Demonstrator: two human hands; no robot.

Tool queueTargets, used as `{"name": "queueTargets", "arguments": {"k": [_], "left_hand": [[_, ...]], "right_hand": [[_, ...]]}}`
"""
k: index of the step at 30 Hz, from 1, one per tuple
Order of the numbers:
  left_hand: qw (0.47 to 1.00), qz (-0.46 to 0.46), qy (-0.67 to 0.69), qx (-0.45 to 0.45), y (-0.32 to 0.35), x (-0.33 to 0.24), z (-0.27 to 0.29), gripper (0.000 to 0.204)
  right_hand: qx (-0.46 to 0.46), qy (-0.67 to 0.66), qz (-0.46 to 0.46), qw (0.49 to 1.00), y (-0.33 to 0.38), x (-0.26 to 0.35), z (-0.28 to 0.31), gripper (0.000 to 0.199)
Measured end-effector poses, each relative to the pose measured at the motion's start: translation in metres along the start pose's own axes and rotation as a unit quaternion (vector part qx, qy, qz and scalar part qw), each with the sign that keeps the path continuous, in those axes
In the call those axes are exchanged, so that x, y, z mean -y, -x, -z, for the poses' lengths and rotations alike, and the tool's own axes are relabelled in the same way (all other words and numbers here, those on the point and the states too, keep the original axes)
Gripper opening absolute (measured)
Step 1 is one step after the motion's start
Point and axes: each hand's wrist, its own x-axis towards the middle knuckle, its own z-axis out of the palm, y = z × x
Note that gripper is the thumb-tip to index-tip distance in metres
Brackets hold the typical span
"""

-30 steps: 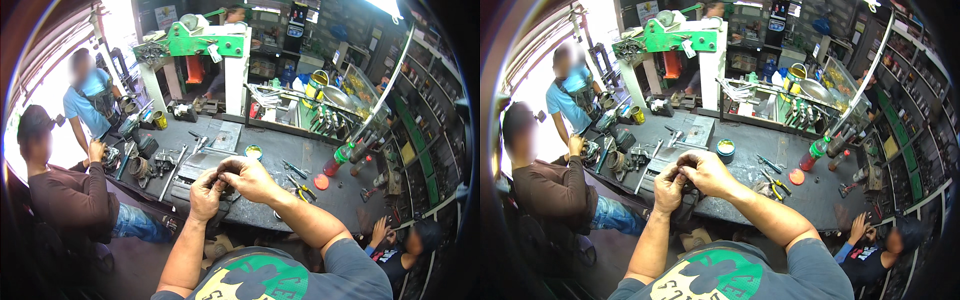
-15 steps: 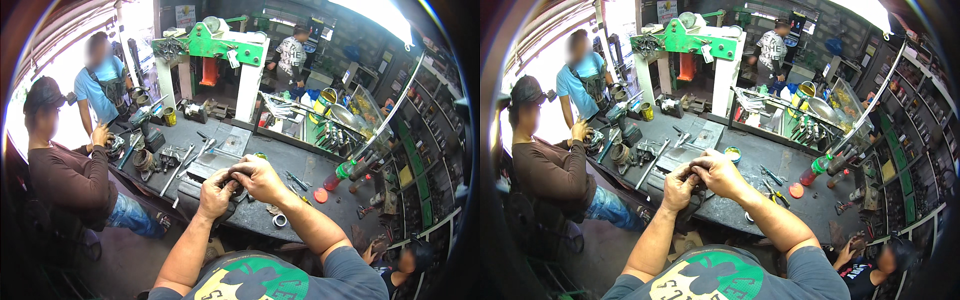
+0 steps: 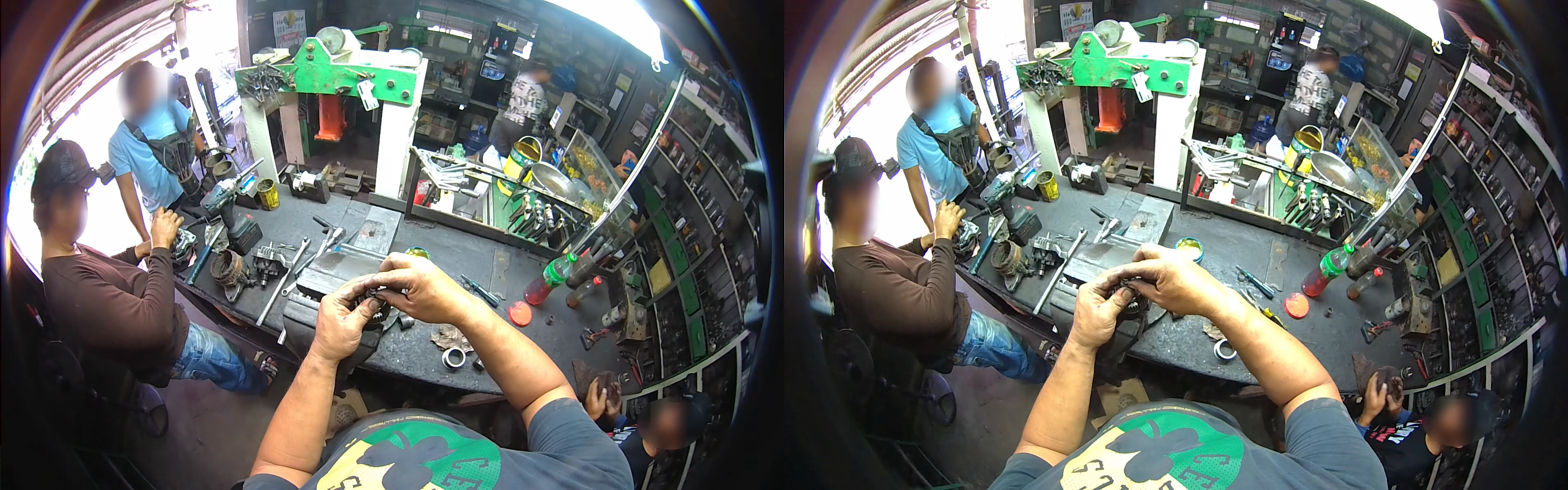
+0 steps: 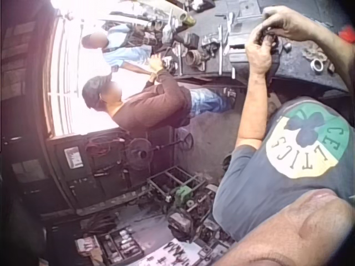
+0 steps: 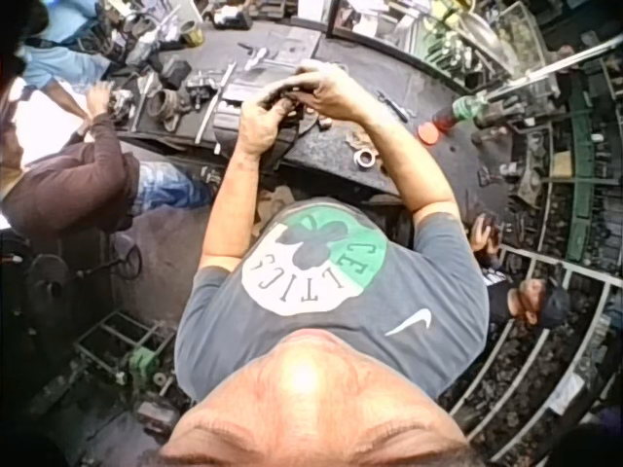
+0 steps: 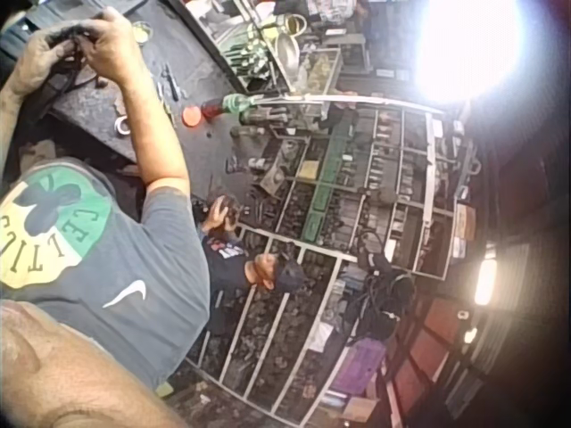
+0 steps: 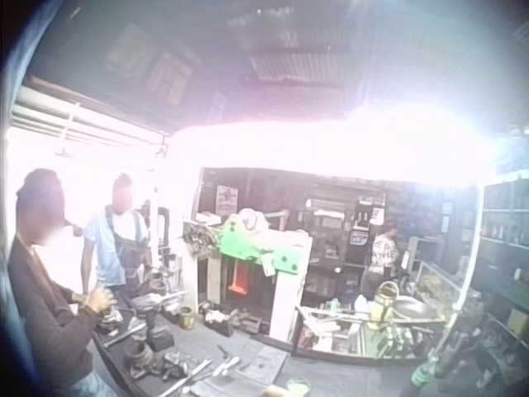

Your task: The person assembles a mechanical gear assembly on a workbench. They use a hammer to tap a bearing into place, wipe the part with a cloth, and use pliers to adjust a small component. The person also retrieves a part from a shelf and returns to the bench to continue assembly.

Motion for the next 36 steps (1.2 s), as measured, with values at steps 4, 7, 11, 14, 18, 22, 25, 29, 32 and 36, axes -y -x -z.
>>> {"name": "queueTargets", "arguments": {"k": [4, 7, 11, 14, 18, 22, 25, 29, 32, 36], "left_hand": [[0.998, 0.036, 0.054, -0.003, 0.002, -0.006, -0.005, 0.037], [0.998, 0.045, 0.044, -0.024, 0.005, -0.008, -0.009, 0.038], [0.996, -0.006, -0.058, -0.073, 0.008, 0.000, -0.016, 0.036], [0.997, 0.012, -0.017, -0.073, 0.008, 0.002, -0.016, 0.037], [0.992, -0.005, -0.097, -0.077, 0.008, 0.001, -0.012, 0.039], [0.992, 0.037, -0.086, -0.081, 0.007, -0.010, -0.010, 0.039], [0.983, 0.001, -0.152, -0.107, 0.010, -0.020, -0.014, 0.037], [0.958, -0.054, -0.254, -0.117, 0.010, -0.033, -0.016, 0.034], [0.950, -0.097, -0.270, -0.121, 0.009, -0.033, -0.017, 0.032], [0.950, -0.098, -0.274, -0.110, 0.009, -0.030, -0.013, 0.031]], "right_hand": [[0.003, -0.011, 0.004, 1.000, 0.000, -0.008, -0.001, 0.036], [-0.008, -0.019, 0.009, 1.000, 0.001, -0.009, -0.005, 0.033], [-0.033, -0.037, 0.009, 0.999, 0.005, -0.012, -0.011, 0.028], [-0.066, -0.055, 0.007, 0.996, 0.004, -0.008, -0.014, 0.024], [-0.085, -0.059, -0.007, 0.995, 0.005, 0.001, -0.014, 0.024], [-0.066, -0.084, -0.031, 0.994, 0.006, 0.000, -0.012, 0.024], [-0.067, -0.077, -0.029, 0.994, 0.006, 0.001, -0.012, 0.024], [-0.070, -0.073, -0.026, 0.995, 0.006, 0.000, -0.012, 0.023], [-0.066, -0.084, -0.038, 0.994, 0.006, 0.001, -0.012, 0.022], [-0.081, -0.059, -0.032, 0.994, 0.009, 0.000, -0.014, 0.025]]}}
